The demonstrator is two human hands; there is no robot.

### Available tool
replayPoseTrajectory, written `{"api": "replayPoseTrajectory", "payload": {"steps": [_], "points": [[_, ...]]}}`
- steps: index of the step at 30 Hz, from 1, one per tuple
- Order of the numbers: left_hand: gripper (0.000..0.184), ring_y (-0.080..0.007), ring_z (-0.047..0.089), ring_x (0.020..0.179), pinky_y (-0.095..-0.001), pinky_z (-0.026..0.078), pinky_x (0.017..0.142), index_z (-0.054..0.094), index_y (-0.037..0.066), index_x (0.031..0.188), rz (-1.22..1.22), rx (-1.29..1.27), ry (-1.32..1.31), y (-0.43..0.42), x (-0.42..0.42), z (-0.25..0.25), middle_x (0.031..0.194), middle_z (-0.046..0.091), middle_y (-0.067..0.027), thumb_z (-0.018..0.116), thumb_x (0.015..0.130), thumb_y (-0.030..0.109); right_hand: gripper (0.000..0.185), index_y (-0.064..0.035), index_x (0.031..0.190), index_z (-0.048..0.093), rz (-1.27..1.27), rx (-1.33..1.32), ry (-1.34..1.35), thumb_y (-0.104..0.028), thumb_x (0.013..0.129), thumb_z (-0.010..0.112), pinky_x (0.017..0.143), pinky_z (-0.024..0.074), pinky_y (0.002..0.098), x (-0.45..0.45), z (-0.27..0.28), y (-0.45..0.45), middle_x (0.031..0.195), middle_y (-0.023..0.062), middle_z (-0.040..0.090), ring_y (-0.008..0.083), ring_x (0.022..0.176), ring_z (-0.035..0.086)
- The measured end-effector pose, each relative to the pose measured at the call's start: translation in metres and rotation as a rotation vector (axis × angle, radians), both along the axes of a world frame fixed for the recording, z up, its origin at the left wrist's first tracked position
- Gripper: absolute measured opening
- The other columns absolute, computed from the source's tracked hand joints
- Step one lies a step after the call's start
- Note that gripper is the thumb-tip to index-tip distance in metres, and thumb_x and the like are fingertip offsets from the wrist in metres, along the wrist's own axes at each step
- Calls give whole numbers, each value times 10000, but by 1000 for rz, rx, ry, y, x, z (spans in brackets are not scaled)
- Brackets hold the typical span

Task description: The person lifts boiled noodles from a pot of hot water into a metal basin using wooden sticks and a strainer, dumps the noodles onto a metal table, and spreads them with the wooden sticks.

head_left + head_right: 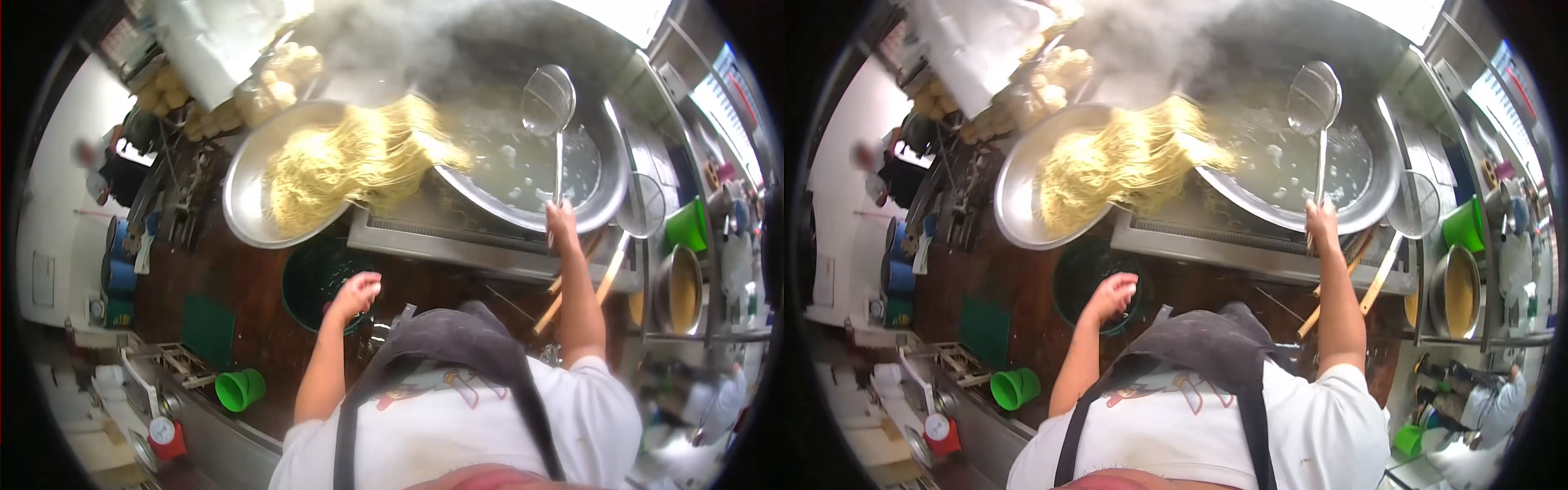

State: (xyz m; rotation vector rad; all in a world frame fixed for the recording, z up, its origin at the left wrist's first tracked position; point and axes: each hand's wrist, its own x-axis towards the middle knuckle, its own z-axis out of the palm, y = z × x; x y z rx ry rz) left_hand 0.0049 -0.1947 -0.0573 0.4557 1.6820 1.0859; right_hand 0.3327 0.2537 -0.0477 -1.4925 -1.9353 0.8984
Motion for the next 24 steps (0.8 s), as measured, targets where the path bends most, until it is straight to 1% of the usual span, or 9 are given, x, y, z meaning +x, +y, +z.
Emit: {"api": "replayPoseTrajectory", "payload": {"steps": [2,4,6,9,10,15,17,22,24], "points": [[383,-147,622,724,-320,520,626,628,26,1189,-62,-192,100,-41,16,-106,892,673,-64,707,881,241,388,53,1011,524,-45,105,-73,-306,908,628,740,514,516,23,-31,69,854,301,651,475,810,652],[439,-267,678,942,-378,535,863,658,10,1126,-170,-311,360,-102,44,-197,1008,707,-165,741,810,305,361,68,978,544,-104,306,-268,-267,920,662,680,508,454,37,-25,116,811,245,655,383,729,657],[344,-252,678,853,-386,546,784,663,21,1051,-317,-375,220,-170,61,-279,916,698,-154,727,833,279,364,62,1031,562,-159,134,-326,-268,911,658,825,511,497,46,-7,164,962,305,670,451,960,657],[168,-194,568,538,-391,505,494,627,45,827,-369,-794,15,-194,103,-217,731,645,-67,667,908,186,395,33,1130,590,-135,117,-553,-288,911,660,881,539,494,56,-13,240,1059,311,680,427,1045,670],[149,-180,588,539,-351,532,499,641,57,840,-7,-893,-178,-198,112,-193,729,644,-63,650,915,185,402,29,1161,599,-133,49,-606,-285,917,657,888,543,484,54,-9,262,1068,297,687,405,1051,677],[260,-160,630,577,-315,561,522,615,68,1138,332,-814,-64,-183,126,-132,817,674,-72,664,895,150,345,16,1204,580,-299,33,-715,-190,934,524,924,541,491,33,-69,365,1076,259,703,413,1100,661],[318,-154,628,581,-308,560,525,596,72,1191,480,-790,-118,-171,134,-119,831,675,-74,667,890,142,340,16,1209,572,-84,70,-781,-170,931,513,880,560,492,17,-97,399,1057,254,708,405,1066,678],[333,-144,633,601,-298,558,530,598,70,1216,330,-685,-33,-102,159,-30,832,674,-68,659,898,145,354,8,1268,539,139,-95,-686,-94,934,486,692,610,496,-55,-71,350,1076,251,698,423,916,713],[335,-143,632,599,-296,555,528,597,67,1218,332,-659,-57,-122,162,-69,831,673,-67,661,899,148,320,23,1224,539,232,-134,-683,-94,930,492,786,584,479,-65,-81,323,1063,272,688,407,975,698]]}}
